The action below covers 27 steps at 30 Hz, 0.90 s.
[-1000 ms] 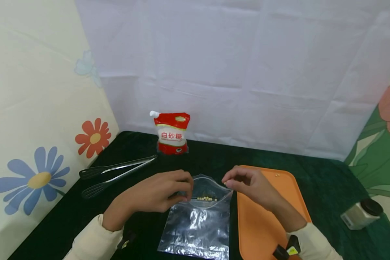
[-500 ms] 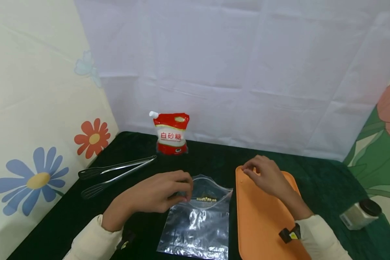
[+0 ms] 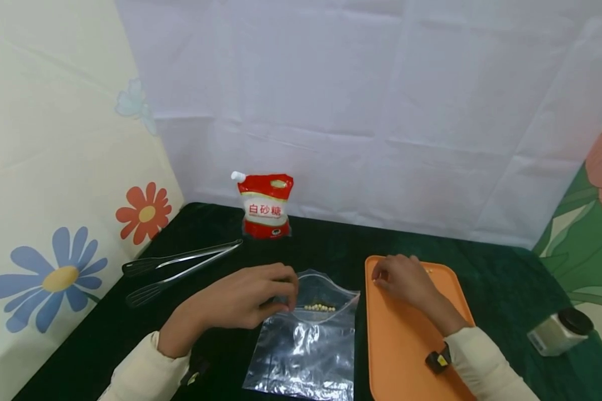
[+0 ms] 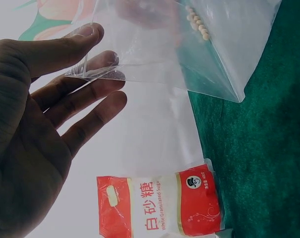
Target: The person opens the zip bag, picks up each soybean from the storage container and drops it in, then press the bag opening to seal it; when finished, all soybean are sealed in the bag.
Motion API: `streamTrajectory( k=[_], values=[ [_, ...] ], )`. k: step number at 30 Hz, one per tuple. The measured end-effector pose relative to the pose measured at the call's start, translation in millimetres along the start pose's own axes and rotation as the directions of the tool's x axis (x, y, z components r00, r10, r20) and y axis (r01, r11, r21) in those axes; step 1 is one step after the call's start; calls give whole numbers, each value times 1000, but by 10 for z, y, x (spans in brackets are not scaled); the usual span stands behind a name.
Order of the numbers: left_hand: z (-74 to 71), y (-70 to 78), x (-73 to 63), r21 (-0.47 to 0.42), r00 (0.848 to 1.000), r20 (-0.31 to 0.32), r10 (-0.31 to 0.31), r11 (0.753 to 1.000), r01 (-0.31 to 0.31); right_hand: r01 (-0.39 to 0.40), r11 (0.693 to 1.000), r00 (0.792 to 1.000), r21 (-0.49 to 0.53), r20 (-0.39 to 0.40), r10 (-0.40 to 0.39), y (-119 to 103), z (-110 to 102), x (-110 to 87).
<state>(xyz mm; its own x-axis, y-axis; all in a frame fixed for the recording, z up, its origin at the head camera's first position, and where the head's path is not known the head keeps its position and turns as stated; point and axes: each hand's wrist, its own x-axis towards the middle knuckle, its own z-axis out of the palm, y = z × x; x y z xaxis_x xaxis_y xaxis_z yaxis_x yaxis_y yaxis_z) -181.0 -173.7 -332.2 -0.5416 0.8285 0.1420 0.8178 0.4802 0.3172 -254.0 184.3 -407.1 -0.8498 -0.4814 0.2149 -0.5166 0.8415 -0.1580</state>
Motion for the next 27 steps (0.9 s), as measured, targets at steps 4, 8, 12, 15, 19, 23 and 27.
streamTrajectory(
  k=[4, 8, 12, 15, 19, 23, 27],
  values=[
    [-10, 4, 1, 0, 1000, -1, -1, 1000, 1, 23, 1000, 1000, -18, -14, -23, 7, 2, 2],
    [-7, 2, 0, -1, 1000, -1, 1, 1000, -1, 24, 999, 998, 49, -60, -21, -20, -28, 0],
    [1, 1, -6, -1, 1000, -3, -1, 1000, 1, 87, 956, 987, 280, -151, -46, -102, -133, -2],
    [7, 2, -9, 4, 1000, -4, -3, 1000, 3, 172, 849, 978, 500, -190, -86, -196, -225, -31],
    [13, 2, -8, 10, 1000, -2, -1, 1000, 1, 238, 688, 971, 686, -173, -163, -357, -321, -80],
    [9, 4, -2, 9, 1000, -3, -1, 1000, 1, 276, 616, 957, 737, -152, -247, -510, -367, -102],
    [-1, 5, 8, 6, 1000, -3, -5, 1000, 5, 330, 579, 935, 745, -174, -309, -595, -371, -102]
  ],
)
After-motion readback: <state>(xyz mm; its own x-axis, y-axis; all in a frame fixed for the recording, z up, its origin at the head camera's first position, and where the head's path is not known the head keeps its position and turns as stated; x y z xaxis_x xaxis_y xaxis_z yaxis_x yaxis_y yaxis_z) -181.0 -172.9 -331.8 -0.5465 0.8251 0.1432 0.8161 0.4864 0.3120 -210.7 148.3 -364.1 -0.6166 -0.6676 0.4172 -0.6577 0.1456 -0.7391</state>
